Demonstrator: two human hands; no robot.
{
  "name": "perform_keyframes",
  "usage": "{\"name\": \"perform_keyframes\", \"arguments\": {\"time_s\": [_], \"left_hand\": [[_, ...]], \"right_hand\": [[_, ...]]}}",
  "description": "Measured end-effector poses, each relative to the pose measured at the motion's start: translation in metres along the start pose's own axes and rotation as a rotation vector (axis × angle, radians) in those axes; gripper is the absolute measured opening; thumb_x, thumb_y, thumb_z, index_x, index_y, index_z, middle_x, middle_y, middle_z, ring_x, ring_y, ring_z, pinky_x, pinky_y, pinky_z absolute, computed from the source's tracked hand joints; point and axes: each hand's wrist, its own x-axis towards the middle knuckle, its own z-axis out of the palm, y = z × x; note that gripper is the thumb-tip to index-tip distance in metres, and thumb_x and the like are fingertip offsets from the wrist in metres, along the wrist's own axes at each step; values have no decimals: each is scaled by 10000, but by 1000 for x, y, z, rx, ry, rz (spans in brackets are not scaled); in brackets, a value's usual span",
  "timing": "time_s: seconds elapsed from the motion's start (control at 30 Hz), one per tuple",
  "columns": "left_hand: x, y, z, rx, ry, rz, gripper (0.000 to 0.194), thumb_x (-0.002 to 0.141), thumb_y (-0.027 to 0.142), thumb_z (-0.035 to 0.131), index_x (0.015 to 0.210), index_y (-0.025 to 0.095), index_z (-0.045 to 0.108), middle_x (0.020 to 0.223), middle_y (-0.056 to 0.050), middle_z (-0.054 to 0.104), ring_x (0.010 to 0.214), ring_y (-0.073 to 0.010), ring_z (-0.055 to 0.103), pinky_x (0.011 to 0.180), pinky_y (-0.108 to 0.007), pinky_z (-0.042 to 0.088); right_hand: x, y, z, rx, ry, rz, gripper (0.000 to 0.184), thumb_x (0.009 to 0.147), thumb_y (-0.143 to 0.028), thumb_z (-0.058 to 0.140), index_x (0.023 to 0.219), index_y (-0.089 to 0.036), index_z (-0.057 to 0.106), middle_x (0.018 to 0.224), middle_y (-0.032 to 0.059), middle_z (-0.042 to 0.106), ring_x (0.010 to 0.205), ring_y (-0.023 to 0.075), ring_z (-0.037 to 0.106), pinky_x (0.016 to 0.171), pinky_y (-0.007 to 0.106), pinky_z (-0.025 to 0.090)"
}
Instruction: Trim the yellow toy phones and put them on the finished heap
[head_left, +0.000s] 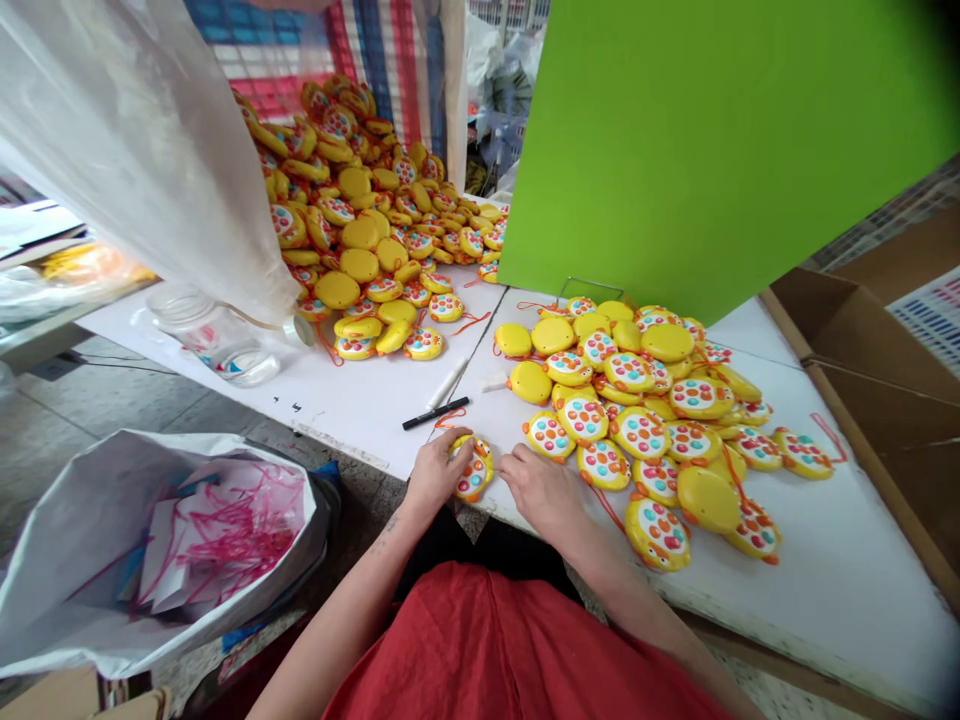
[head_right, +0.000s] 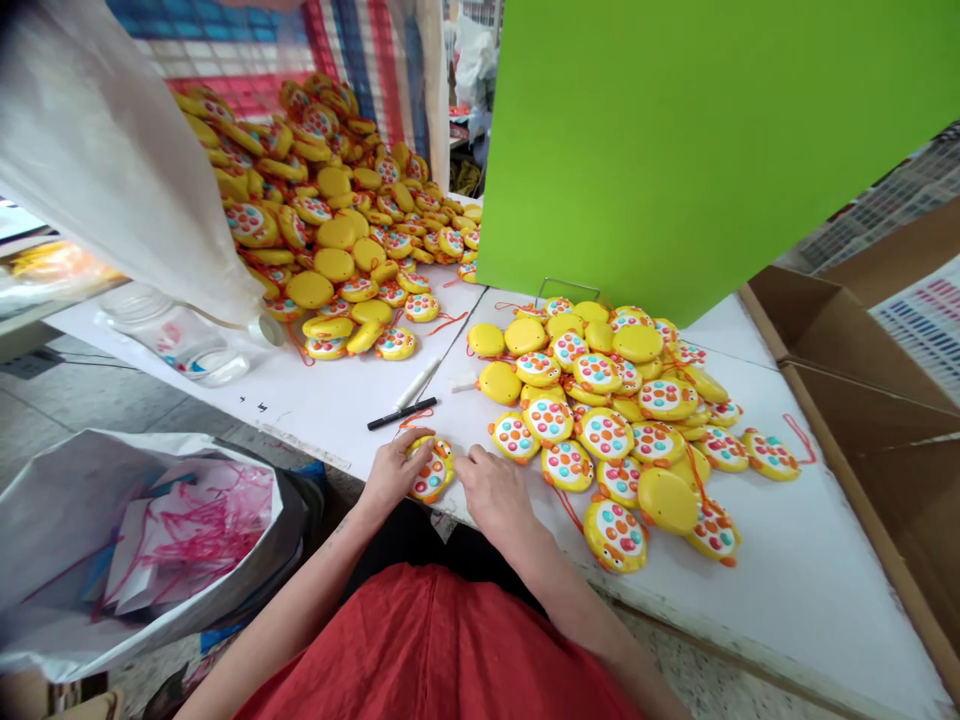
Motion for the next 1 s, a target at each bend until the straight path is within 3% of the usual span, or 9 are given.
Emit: {"name": "perform_keyframes", "arguments": {"time_s": [0.13, 0.33, 0.5, 0.67, 0.77, 0.87, 0.93, 1.0], "left_hand": [[0, 0, 0, 4, -4, -2, 289, 891, 353, 490, 1071, 218, 672, 1041, -48, 728, 926, -199, 681, 878, -299, 492], [-1, -1, 1, -2, -4, 2, 307, 894, 378, 494, 1085, 214, 671, 1015, -49, 730, 908, -197, 682, 866, -294, 493], [0, -2, 2, -2, -13, 12, 311, 895, 373, 490, 1083, 207, 674, 1014, -56, 729, 907, -199, 679, 872, -300, 489], [-1, -3, 2, -21, -2, -4, 311, 891, 380, 490, 1079, 213, 673, 1008, -53, 727, 896, -196, 677, 861, -298, 492], [-1, -2, -1, -58, 2, -47, 314, 887, 386, 485, 1066, 208, 671, 971, -49, 725, 867, -192, 671, 823, -294, 500], [0, -2, -4, -163, 22, -124, 343, 883, 428, 479, 1062, 197, 659, 894, -34, 713, 803, -181, 661, 751, -285, 514], [0, -1, -4, -299, 33, -165, 394, 885, 469, 465, 1092, 181, 635, 897, -38, 705, 800, -181, 660, 727, -284, 524], [-2, 1, -3, -452, 33, -176, 463, 897, 512, 438, 1158, 165, 596, 1001, -70, 699, 861, -190, 665, 740, -290, 535]], "right_hand": [[3, 0, 4, 24, 61, 15, 204, 950, -161, 454, 978, -235, 642, 906, 50, 620, 773, 166, 608, 607, 281, 385], [5, -1, 12, -8, 57, -4, 208, 957, -163, 438, 982, -233, 632, 909, 51, 617, 761, 167, 601, 611, 281, 375], [1, -2, 7, -10, 31, -26, 209, 961, -164, 430, 952, -224, 629, 905, 47, 626, 763, 168, 607, 603, 281, 371], [-1, 6, 2, 153, 9, 11, 146, 948, -203, 490, 929, -215, 634, 909, 34, 638, 791, 165, 619, 619, 269, 406], [2, 16, 10, 250, 111, 100, 174, 955, -186, 463, 976, -192, 636, 955, 55, 644, 869, 177, 621, 708, 276, 455], [7, 20, 23, 265, 290, 131, 284, 946, -143, 426, 1173, -159, 596, 1100, 123, 634, 1052, 236, 576, 887, 368, 463], [9, 19, 30, 336, 380, 130, 358, 951, -187, 425, 1291, -143, 530, 1212, 163, 596, 1144, 270, 529, 974, 451, 432], [10, 13, 35, 547, 366, 129, 431, 959, -295, 444, 1365, -150, 460, 1262, 170, 574, 1119, 265, 555, 961, 461, 462]]}}
